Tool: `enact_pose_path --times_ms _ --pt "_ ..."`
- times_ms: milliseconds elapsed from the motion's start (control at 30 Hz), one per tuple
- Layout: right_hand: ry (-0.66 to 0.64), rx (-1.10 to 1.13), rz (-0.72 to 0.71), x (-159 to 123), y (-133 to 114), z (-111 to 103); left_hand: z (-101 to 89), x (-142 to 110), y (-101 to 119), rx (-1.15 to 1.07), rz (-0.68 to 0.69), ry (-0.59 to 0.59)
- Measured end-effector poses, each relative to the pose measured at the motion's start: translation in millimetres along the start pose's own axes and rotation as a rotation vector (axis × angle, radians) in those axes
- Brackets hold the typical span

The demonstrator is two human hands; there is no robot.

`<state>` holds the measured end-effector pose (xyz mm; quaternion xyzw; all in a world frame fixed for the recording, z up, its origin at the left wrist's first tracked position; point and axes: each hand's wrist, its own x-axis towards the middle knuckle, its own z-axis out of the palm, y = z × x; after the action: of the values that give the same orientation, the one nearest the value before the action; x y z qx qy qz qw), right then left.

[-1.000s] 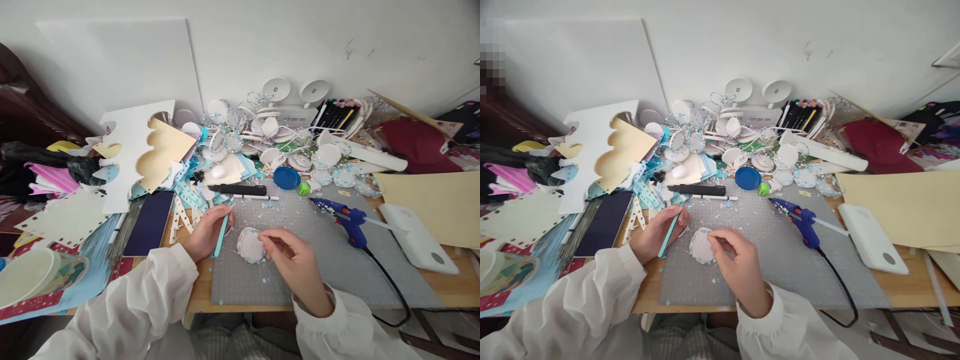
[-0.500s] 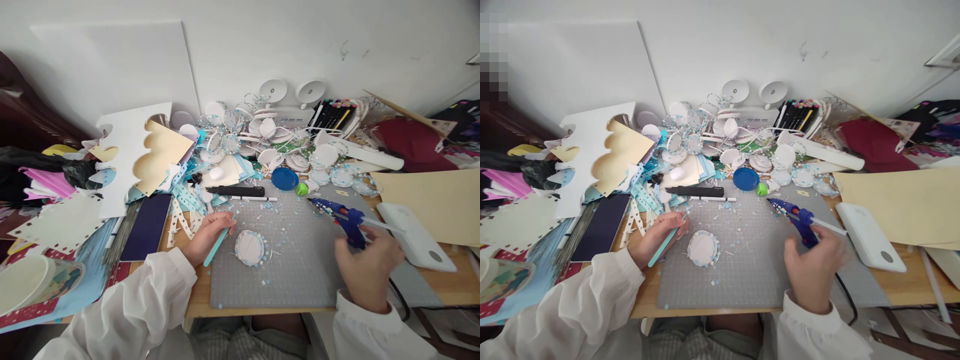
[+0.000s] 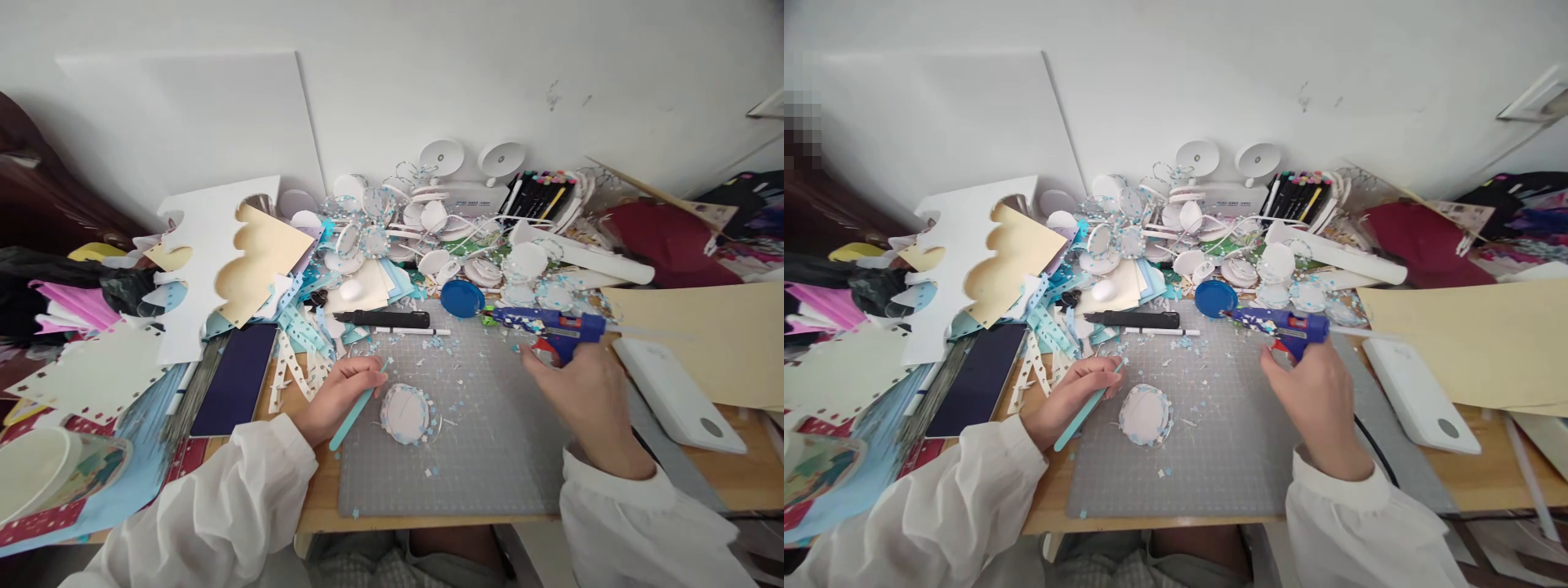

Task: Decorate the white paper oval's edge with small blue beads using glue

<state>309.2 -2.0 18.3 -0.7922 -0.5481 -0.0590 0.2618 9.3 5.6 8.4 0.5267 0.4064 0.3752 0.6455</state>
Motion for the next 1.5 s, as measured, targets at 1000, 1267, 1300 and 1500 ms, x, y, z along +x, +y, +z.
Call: enact_pose_path --times_ms 1000,1267,1300,1500 --pt "-0.217 0.451 -0.21 -20.8 -58.8 30.0 -0.3 0.5 -2.3 0.018 0.037 -0.099" --pt "-0.194 0.459 -0.261 -21.4 -57.1 32.5 -1.3 1.4 -3.9 0.007 0.06 -0.127" --pt "-0.195 0.459 -0.262 -21.4 -57.0 32.7 -1.4 1.5 -4.0 0.009 0.06 -0.129" --pt "-0.183 0.444 -0.265 -21.6 -56.6 33.8 -1.5 1.3 -4.0 0.018 0.054 -0.131"
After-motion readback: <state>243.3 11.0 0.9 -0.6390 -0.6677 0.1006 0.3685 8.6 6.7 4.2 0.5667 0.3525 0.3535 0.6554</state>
